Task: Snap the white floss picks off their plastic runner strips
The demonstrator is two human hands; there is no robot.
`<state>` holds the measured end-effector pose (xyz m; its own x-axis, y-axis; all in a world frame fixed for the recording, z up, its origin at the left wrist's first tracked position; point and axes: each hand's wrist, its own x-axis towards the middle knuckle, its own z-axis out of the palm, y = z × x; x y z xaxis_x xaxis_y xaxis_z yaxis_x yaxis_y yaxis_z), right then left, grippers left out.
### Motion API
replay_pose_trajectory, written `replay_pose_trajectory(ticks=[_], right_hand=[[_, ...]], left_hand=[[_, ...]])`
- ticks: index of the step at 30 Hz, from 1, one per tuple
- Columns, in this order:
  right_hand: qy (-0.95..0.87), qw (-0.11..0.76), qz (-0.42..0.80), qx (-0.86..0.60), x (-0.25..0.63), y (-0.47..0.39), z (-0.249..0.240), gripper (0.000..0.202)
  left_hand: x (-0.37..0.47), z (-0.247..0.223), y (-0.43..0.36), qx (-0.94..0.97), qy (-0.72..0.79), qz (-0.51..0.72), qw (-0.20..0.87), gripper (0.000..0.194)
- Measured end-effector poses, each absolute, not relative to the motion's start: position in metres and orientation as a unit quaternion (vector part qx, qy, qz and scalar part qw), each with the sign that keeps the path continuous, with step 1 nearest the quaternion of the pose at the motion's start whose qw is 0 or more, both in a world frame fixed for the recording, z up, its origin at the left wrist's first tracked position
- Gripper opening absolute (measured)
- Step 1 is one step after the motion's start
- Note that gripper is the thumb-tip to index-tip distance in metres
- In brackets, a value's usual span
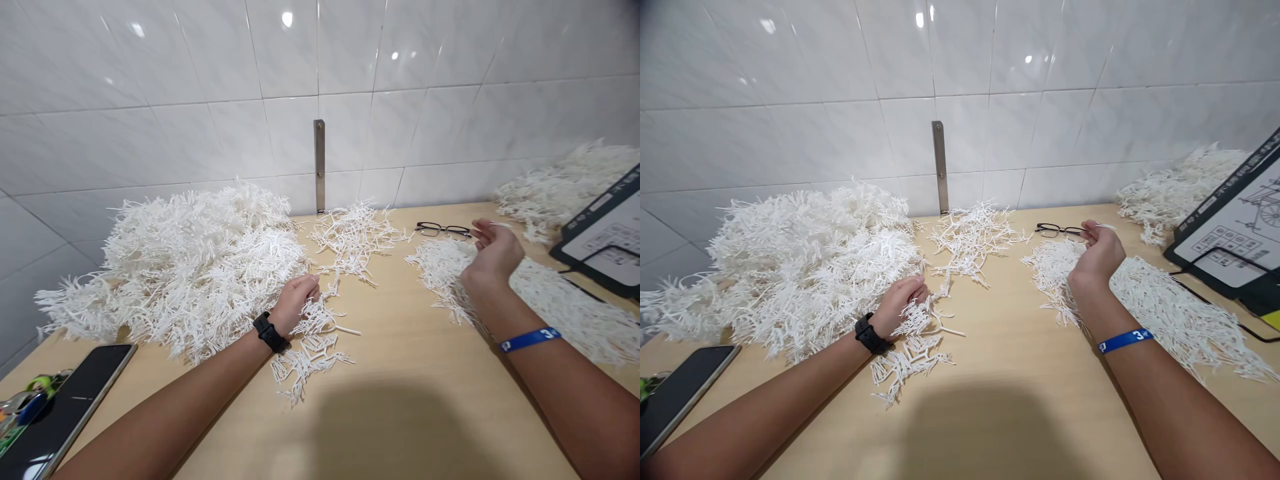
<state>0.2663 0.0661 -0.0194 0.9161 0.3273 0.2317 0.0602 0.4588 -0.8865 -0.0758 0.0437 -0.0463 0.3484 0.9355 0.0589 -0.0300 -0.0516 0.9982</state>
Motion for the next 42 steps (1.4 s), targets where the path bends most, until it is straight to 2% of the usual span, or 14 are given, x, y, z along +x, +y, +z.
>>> replay_pose_trajectory(ticks=[4, 7, 11, 16, 20, 23, 29, 32, 34, 38, 42], right_hand=[[-0.295, 0.776, 0.017, -0.557, 0.263, 0.069, -0.034, 0.034], [-0.308, 0.743, 0.053, -0.592, 0.259, 0.071, -0.046, 0.046], [-0.290, 0.747, 0.078, -0.593, 0.251, 0.071, -0.051, 0.023], [-0.306, 0.733, 0.095, -0.600, 0.237, 0.063, -0.043, 0.004], [-0.387, 0.667, 0.184, -0.610, 0.213, 0.048, -0.037, 0.027], [-0.444, 0.616, 0.288, -0.584, 0.191, 0.039, -0.035, 0.030], [-0.274, 0.711, 0.386, -0.520, 0.202, 0.046, -0.040, 0.030], [-0.208, 0.716, 0.417, -0.520, 0.219, 0.053, -0.043, 0.035], [-0.198, 0.709, 0.436, -0.517, 0.220, 0.053, -0.043, 0.031], [-0.295, 0.670, 0.450, -0.511, 0.198, 0.045, -0.042, 0.015], [-0.457, 0.586, 0.442, -0.502, 0.176, 0.032, -0.041, 0.028]], left_hand=[[-0.076, -0.046, 0.044, 0.608, 0.383, 0.421, 0.553, 0.043], [-0.075, -0.046, 0.044, 0.616, 0.387, 0.420, 0.543, 0.040], [-0.075, -0.048, 0.043, 0.625, 0.384, 0.415, 0.539, 0.041], [-0.073, -0.047, 0.042, 0.623, 0.400, 0.405, 0.537, 0.036], [-0.071, -0.044, 0.040, 0.609, 0.378, 0.420, 0.557, 0.030], [-0.070, -0.044, 0.037, 0.581, 0.347, 0.409, 0.613, 0.028], [-0.071, -0.044, 0.035, 0.591, 0.371, 0.387, 0.602, 0.024], [-0.071, -0.045, 0.035, 0.605, 0.356, 0.387, 0.598, 0.023], [-0.071, -0.045, 0.036, 0.617, 0.342, 0.379, 0.599, 0.022], [-0.072, -0.045, 0.036, 0.635, 0.336, 0.364, 0.592, 0.015], [-0.071, -0.043, 0.035, 0.622, 0.350, 0.377, 0.591, 0.011]])
